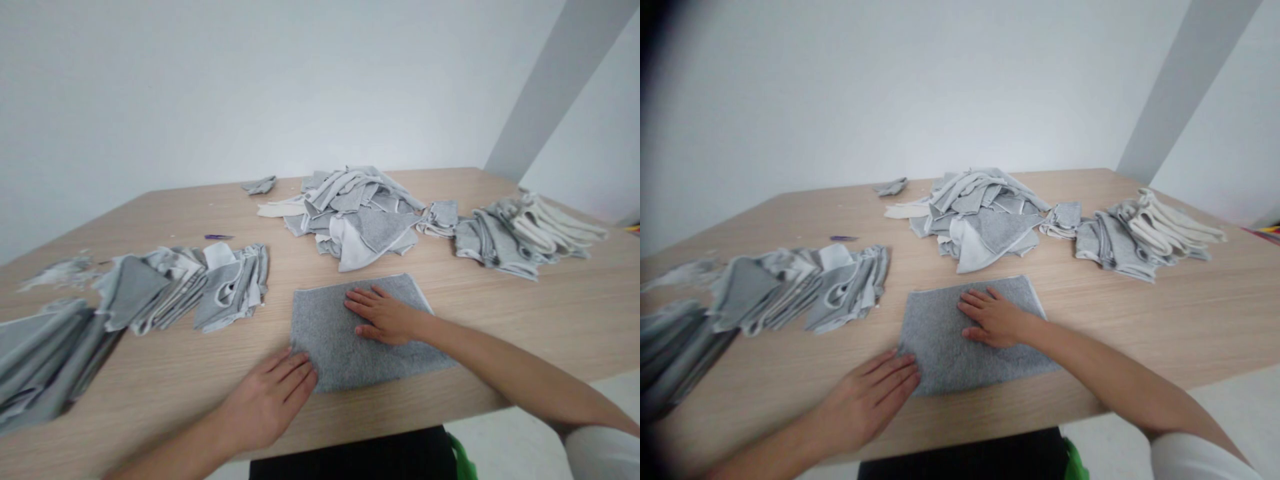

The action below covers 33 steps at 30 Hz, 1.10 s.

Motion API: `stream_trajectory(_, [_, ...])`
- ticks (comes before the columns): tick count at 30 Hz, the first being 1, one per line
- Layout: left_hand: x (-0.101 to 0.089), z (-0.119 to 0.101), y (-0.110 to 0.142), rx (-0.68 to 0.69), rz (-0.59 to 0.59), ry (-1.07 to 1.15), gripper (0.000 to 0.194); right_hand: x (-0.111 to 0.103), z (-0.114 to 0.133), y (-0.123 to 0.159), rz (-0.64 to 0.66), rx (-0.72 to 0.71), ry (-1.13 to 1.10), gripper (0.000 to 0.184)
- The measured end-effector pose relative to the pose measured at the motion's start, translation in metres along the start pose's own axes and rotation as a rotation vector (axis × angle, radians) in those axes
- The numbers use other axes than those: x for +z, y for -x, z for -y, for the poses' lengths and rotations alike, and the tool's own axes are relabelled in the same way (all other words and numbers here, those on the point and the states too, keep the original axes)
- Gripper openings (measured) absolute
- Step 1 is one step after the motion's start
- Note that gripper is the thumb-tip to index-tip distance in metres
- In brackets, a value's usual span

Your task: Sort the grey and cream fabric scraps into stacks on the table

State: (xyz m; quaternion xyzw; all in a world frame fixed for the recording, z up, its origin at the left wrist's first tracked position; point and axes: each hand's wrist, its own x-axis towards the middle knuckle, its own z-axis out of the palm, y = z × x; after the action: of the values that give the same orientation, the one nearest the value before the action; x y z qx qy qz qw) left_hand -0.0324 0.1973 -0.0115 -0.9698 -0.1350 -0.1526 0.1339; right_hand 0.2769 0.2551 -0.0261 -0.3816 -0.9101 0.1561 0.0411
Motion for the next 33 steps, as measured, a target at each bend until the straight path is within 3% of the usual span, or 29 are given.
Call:
stream_trajectory(6, [-0.008, -0.032, -0.006, 0.06, -0.075, 0.037, 0.029, -0.009, -0.005, -0.031, 0.03, -0.282, 0.045, 0.061])
stream_trajectory(12, [-0.012, -0.056, -0.019, 0.053, -0.116, 0.076, 0.027, 0.002, 0.016, -0.088, 0.052, -0.631, 0.175, 0.062])
stream_trajectory(15, [-0.014, -0.058, -0.023, 0.027, -0.1, 0.094, 0.027, 0.004, 0.025, -0.105, 0.029, -0.698, 0.266, 0.061])
stream_trajectory(19, [-0.009, -0.059, -0.021, -0.027, -0.03, 0.143, 0.03, -0.009, 0.023, -0.094, -0.121, -0.58, 0.29, 0.058])
stream_trajectory(23, [-0.001, -0.064, -0.017, -0.057, -0.011, 0.195, 0.034, -0.021, 0.024, -0.058, -0.215, -0.323, 0.213, 0.064])
stream_trajectory(27, [0.006, -0.069, -0.016, -0.066, -0.029, 0.217, 0.036, -0.007, 0.041, -0.024, -0.15, -0.178, 0.108, 0.071])
stream_trajectory(30, [0.011, -0.074, -0.018, -0.084, -0.007, 0.237, 0.041, 0.008, 0.044, -0.013, -0.065, -0.19, 0.067, 0.078])
stream_trajectory(33, [0.012, -0.077, -0.021, -0.12, 0.013, 0.234, 0.043, 0.012, 0.033, -0.016, -0.04, -0.249, 0.037, 0.078])
